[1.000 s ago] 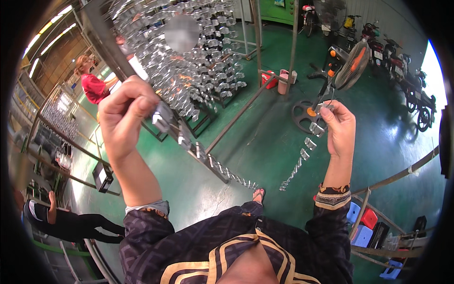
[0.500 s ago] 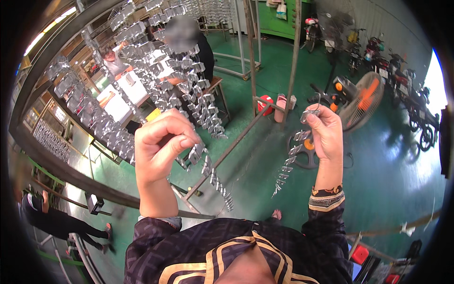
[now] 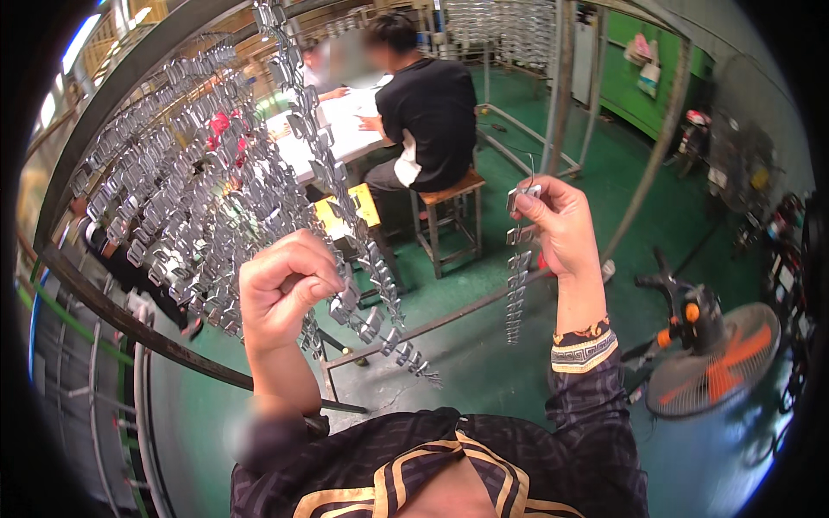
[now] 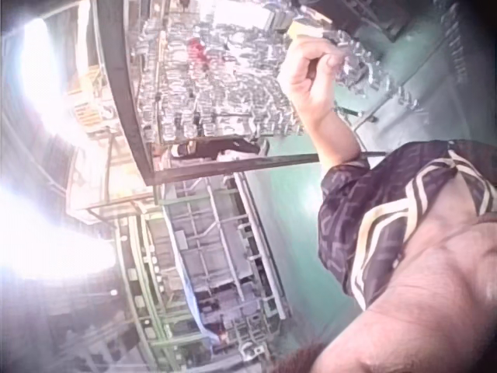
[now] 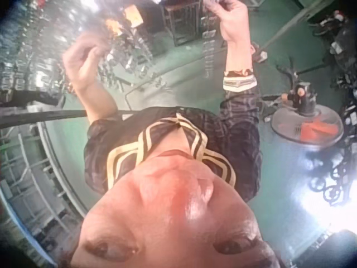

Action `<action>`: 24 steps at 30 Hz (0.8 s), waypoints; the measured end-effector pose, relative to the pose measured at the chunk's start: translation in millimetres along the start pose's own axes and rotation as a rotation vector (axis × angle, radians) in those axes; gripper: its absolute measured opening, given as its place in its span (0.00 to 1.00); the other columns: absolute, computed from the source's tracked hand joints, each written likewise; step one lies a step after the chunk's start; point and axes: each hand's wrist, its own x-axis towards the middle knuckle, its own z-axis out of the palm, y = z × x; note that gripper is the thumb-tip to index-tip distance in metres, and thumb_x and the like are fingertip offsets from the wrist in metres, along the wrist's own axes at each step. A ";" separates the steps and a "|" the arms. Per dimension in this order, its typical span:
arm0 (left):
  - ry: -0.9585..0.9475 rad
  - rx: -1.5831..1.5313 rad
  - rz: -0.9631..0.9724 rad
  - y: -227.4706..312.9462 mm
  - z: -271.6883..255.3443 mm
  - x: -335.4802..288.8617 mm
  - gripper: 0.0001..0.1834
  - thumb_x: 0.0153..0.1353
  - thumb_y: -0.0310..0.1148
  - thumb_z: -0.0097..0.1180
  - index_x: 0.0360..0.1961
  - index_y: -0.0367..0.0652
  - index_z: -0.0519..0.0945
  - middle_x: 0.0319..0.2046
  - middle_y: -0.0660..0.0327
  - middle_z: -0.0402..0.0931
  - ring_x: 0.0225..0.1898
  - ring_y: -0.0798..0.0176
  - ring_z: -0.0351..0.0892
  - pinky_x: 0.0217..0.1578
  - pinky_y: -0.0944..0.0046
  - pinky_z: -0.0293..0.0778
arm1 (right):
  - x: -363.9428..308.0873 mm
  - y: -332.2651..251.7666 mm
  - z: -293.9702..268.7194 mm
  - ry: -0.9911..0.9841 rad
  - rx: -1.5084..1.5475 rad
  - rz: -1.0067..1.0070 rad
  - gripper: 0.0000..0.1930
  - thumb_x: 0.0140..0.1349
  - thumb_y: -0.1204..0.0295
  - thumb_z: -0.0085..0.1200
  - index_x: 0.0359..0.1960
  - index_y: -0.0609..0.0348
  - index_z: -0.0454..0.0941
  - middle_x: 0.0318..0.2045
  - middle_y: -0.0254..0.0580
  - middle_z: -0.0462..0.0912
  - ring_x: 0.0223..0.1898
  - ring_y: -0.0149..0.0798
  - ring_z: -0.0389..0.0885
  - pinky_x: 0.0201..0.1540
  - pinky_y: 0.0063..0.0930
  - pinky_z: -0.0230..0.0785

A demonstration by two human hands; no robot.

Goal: The person hangs long metal strips onto a metal rack and receives additional strips from another person.

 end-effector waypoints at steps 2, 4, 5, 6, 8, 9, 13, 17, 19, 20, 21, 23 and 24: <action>0.013 0.047 -0.005 -11.6 9.3 10.2 0.07 0.50 0.26 0.60 0.22 0.33 0.76 0.21 0.58 0.74 0.24 0.66 0.71 0.23 0.71 0.64 | 33.1 12.8 -5.7 -0.035 0.037 0.026 0.06 0.52 0.74 0.60 0.31 0.60 0.76 0.25 0.33 0.77 0.26 0.26 0.74 0.30 0.17 0.66; 0.032 0.083 -0.029 -18.4 20.1 21.2 0.06 0.50 0.25 0.59 0.22 0.33 0.76 0.22 0.57 0.74 0.24 0.66 0.71 0.23 0.71 0.65 | 62.4 22.5 -11.4 -0.062 0.072 0.069 0.06 0.53 0.74 0.59 0.32 0.59 0.76 0.25 0.32 0.77 0.25 0.26 0.75 0.29 0.17 0.67; 0.017 0.092 -0.046 -22.7 22.2 23.1 0.06 0.50 0.25 0.59 0.22 0.33 0.76 0.22 0.57 0.74 0.24 0.66 0.72 0.24 0.71 0.65 | 75.9 28.2 -13.4 -0.078 0.092 0.088 0.06 0.53 0.74 0.59 0.32 0.59 0.76 0.25 0.32 0.77 0.25 0.26 0.75 0.29 0.16 0.67; 0.014 0.116 -0.048 -27.1 24.6 28.3 0.05 0.49 0.24 0.59 0.22 0.33 0.76 0.22 0.57 0.74 0.24 0.66 0.72 0.24 0.71 0.65 | 88.9 39.1 -14.9 -0.130 0.199 0.111 0.05 0.54 0.73 0.58 0.31 0.59 0.76 0.25 0.32 0.77 0.25 0.26 0.75 0.28 0.16 0.68; 0.027 0.142 -0.069 -34.6 29.2 37.4 0.05 0.49 0.24 0.59 0.22 0.33 0.76 0.22 0.57 0.74 0.25 0.66 0.72 0.24 0.71 0.66 | 123.7 51.8 -15.4 -0.183 0.253 0.131 0.05 0.54 0.73 0.58 0.31 0.58 0.76 0.26 0.33 0.78 0.25 0.26 0.75 0.29 0.17 0.68; 0.039 0.146 -0.081 -38.9 32.7 42.2 0.05 0.49 0.24 0.59 0.22 0.33 0.76 0.22 0.57 0.74 0.25 0.66 0.72 0.25 0.71 0.66 | 139.4 57.0 -15.4 -0.208 0.281 0.134 0.05 0.54 0.73 0.58 0.30 0.58 0.76 0.26 0.33 0.78 0.25 0.26 0.75 0.29 0.17 0.69; 0.101 0.217 -0.189 -48.9 44.7 52.7 0.03 0.48 0.21 0.58 0.23 0.33 0.77 0.22 0.57 0.75 0.25 0.66 0.73 0.25 0.70 0.67 | 190.3 89.0 -5.0 -0.302 0.406 0.188 0.04 0.53 0.74 0.60 0.28 0.58 0.77 0.23 0.31 0.78 0.23 0.24 0.76 0.27 0.17 0.70; 0.197 0.321 -0.207 -54.5 59.0 58.7 0.03 0.45 0.18 0.58 0.24 0.33 0.77 0.23 0.58 0.75 0.25 0.66 0.73 0.26 0.71 0.67 | 240.4 107.0 21.5 -0.457 0.528 0.211 0.04 0.53 0.74 0.59 0.28 0.58 0.77 0.24 0.32 0.78 0.22 0.25 0.75 0.27 0.17 0.70; 0.237 0.357 -0.222 -57.6 67.7 61.0 0.04 0.45 0.16 0.57 0.25 0.34 0.77 0.23 0.58 0.75 0.26 0.66 0.72 0.27 0.71 0.67 | 264.3 113.4 33.0 -0.543 0.572 0.235 0.04 0.54 0.74 0.59 0.29 0.59 0.77 0.25 0.34 0.78 0.22 0.26 0.75 0.26 0.18 0.70; 0.258 0.367 -0.231 -60.0 71.4 63.2 0.05 0.46 0.16 0.57 0.25 0.34 0.77 0.23 0.58 0.75 0.26 0.67 0.72 0.27 0.71 0.67 | 276.9 114.3 38.4 -0.578 0.590 0.248 0.04 0.54 0.74 0.58 0.29 0.59 0.77 0.25 0.34 0.78 0.22 0.26 0.75 0.26 0.18 0.70; 0.284 0.383 -0.243 -59.4 75.4 64.3 0.05 0.46 0.16 0.56 0.25 0.34 0.77 0.24 0.59 0.75 0.26 0.67 0.72 0.27 0.71 0.67 | 287.5 115.1 46.6 -0.618 0.611 0.265 0.04 0.54 0.74 0.58 0.29 0.60 0.77 0.25 0.34 0.78 0.22 0.26 0.75 0.26 0.19 0.70; 0.318 0.429 -0.244 -57.1 81.6 65.8 0.06 0.46 0.14 0.55 0.26 0.33 0.77 0.24 0.58 0.74 0.27 0.67 0.72 0.27 0.71 0.67 | 309.1 116.2 64.7 -0.713 0.661 0.255 0.04 0.56 0.74 0.56 0.30 0.60 0.77 0.25 0.35 0.78 0.23 0.27 0.74 0.26 0.21 0.69; 0.344 0.449 -0.254 -55.1 85.7 67.1 0.06 0.46 0.14 0.55 0.26 0.33 0.77 0.24 0.58 0.74 0.27 0.67 0.72 0.27 0.71 0.68 | 318.5 115.9 73.0 -0.742 0.680 0.255 0.04 0.56 0.74 0.56 0.30 0.60 0.77 0.25 0.35 0.78 0.23 0.27 0.74 0.26 0.22 0.69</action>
